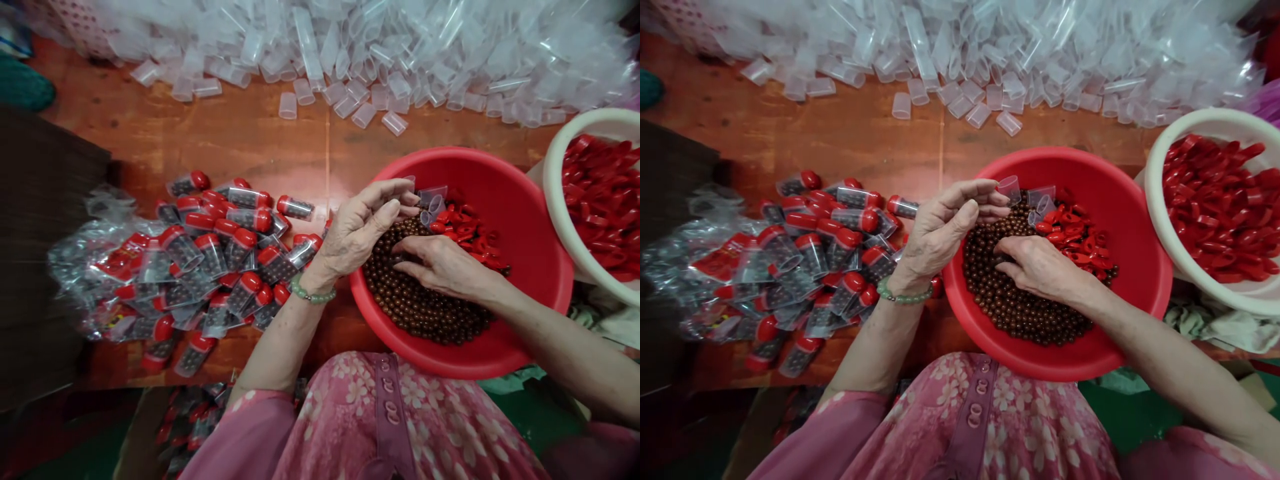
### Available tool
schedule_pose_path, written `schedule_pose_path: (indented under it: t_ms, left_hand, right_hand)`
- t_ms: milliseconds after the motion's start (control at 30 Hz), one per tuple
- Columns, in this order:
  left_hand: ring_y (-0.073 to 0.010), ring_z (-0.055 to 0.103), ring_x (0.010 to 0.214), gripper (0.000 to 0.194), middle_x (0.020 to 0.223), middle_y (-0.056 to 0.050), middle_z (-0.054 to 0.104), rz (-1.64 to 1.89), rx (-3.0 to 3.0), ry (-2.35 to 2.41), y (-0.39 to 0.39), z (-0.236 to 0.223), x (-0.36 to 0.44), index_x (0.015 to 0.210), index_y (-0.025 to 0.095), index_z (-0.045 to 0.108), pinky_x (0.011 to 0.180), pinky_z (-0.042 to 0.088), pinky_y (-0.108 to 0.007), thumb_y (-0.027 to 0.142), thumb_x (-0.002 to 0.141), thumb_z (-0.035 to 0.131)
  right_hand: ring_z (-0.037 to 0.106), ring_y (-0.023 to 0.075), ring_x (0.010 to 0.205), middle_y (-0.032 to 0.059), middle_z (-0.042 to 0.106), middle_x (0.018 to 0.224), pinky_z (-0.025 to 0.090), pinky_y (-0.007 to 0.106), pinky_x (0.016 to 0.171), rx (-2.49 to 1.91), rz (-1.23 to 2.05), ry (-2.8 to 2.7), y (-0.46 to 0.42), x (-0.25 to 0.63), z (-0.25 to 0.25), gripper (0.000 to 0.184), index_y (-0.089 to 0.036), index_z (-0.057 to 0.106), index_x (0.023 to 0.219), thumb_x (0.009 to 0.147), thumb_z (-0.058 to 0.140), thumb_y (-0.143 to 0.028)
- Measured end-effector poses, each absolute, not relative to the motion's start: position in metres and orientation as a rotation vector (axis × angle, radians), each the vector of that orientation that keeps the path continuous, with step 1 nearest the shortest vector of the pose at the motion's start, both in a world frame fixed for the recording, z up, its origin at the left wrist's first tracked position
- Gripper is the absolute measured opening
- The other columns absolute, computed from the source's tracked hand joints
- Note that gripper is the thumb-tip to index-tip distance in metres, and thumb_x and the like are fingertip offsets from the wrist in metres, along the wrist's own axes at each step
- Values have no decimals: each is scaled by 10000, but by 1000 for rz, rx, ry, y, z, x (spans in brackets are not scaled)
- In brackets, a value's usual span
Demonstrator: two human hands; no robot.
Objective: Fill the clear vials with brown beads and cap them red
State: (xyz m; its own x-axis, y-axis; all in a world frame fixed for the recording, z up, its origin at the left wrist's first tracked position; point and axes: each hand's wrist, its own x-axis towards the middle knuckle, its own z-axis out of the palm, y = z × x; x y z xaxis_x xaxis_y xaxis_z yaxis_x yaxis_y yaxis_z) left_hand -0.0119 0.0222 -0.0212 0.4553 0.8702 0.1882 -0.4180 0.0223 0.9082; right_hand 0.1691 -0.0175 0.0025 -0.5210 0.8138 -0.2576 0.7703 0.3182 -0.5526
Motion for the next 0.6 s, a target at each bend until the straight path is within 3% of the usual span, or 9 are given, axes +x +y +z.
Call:
schedule_pose_path:
  t_ms: [233,400,467,600]
  left_hand:
    - [-199,683,1165,359,1268,-84,706,1005,1205,475,19,-12,-19,1275,231,644,1050,530,-355,424,975,610]
    - [-302,498,1427,639,1512,-129,549,650,1456,489,0,5,-26,1455,222,525,1210,395,-446,374,873,741]
    - [-290,509,1417,575,1492,-119,573,626,1557,525,-9,5,-23,1458,217,525,1222,372,-454,324,915,679]
    - [-243,627,1265,431,1380,-86,665,678,1513,648,-17,0,-16,1421,228,567,1127,466,-401,341,1007,521]
  right_hand:
    - [739,162,885,35,791,962,549,258,848,-1136,1105,-2051,-20,183,14,125,-182,725,1004,913,673,-250]
    - [738,162,864,38,779,963,576,279,839,-1135,1043,-1880,-26,189,26,142,-200,707,1016,889,707,-263]
    - [741,168,873,51,768,1010,593,291,823,-1136,1072,-1832,-29,191,26,228,-205,677,1104,889,703,-279]
    - [740,177,953,59,758,1121,602,311,869,-1102,1015,-1904,-30,192,27,296,-234,656,1202,907,666,-252]
